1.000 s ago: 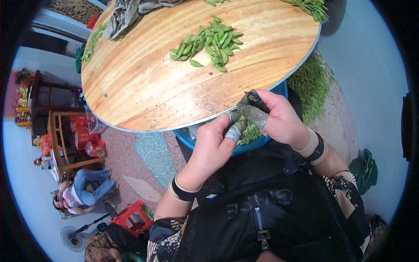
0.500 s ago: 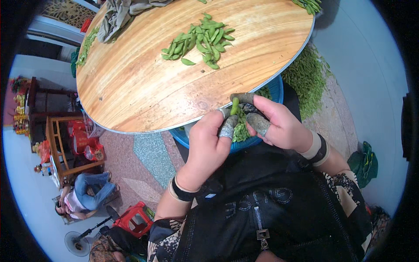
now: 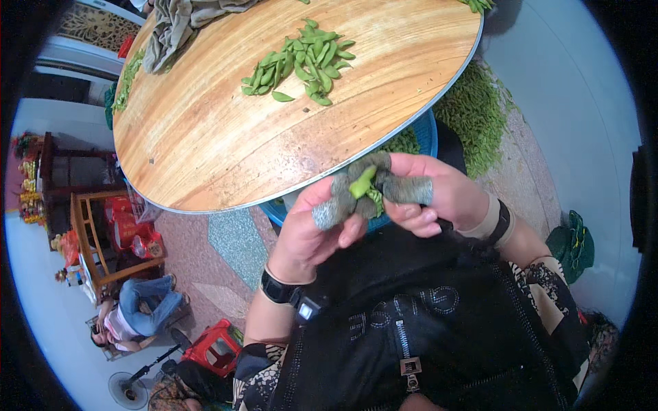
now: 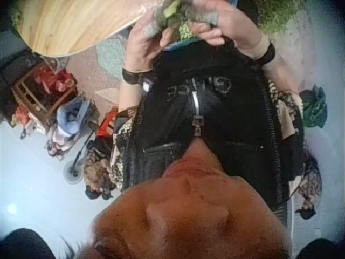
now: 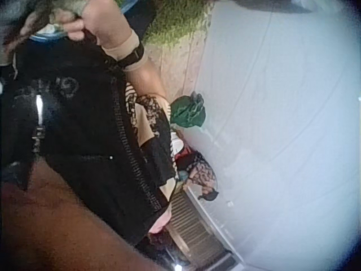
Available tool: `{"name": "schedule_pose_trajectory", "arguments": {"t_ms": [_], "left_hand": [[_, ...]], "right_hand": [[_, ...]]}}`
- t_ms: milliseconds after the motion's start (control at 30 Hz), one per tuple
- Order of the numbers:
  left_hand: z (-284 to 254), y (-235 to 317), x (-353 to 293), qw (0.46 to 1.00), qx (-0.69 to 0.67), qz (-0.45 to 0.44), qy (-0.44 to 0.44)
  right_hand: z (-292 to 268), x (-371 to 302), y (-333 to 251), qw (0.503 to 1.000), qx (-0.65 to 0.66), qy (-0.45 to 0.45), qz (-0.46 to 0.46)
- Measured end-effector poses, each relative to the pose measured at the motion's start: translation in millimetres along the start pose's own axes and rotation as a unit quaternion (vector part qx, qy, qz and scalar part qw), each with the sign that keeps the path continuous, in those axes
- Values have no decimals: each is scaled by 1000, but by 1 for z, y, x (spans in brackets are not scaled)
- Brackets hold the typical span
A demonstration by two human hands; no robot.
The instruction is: The person shells edamame by hand, picking up pods from a wooden table, squeezing the beans into a blue basket, and dropping the empty husks onto the floor.
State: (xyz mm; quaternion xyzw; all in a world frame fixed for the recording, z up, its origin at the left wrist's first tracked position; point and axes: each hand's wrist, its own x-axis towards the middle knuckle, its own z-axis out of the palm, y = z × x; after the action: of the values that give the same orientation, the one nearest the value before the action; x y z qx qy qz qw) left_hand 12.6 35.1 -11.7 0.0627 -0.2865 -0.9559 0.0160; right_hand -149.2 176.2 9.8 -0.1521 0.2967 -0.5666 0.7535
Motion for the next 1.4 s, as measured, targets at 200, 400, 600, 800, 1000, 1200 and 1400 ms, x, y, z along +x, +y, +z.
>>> {"name": "schedule_pose_trajectory", "arguments": {"t_ms": [200, 400, 600, 800, 1000, 1200, 1400], "left_hand": [[6, -5, 2, 605, 763, 127, 189], [-3, -9, 2, 488, 832, 199, 173], [-9, 2, -6, 971, 148, -52, 181], [0, -10, -4, 884, 418, -22, 207], [3, -18, -3, 789, 589, -9, 176], [1, -12, -7, 775, 589, -12, 230], [-19, -16, -8, 805, 571, 3, 163]], "right_hand": [[-8, 11, 13, 977, -175, 121, -21], [-9, 17, 20, 956, -257, 129, -59], [-13, 8, 20, 970, -214, 96, -59], [-28, 19, 34, 813, -491, 177, -260], [-14, 26, 22, 734, -626, 244, -93], [-35, 17, 24, 658, -692, 238, -177], [-30, 24, 27, 873, -408, 170, -207]]}}
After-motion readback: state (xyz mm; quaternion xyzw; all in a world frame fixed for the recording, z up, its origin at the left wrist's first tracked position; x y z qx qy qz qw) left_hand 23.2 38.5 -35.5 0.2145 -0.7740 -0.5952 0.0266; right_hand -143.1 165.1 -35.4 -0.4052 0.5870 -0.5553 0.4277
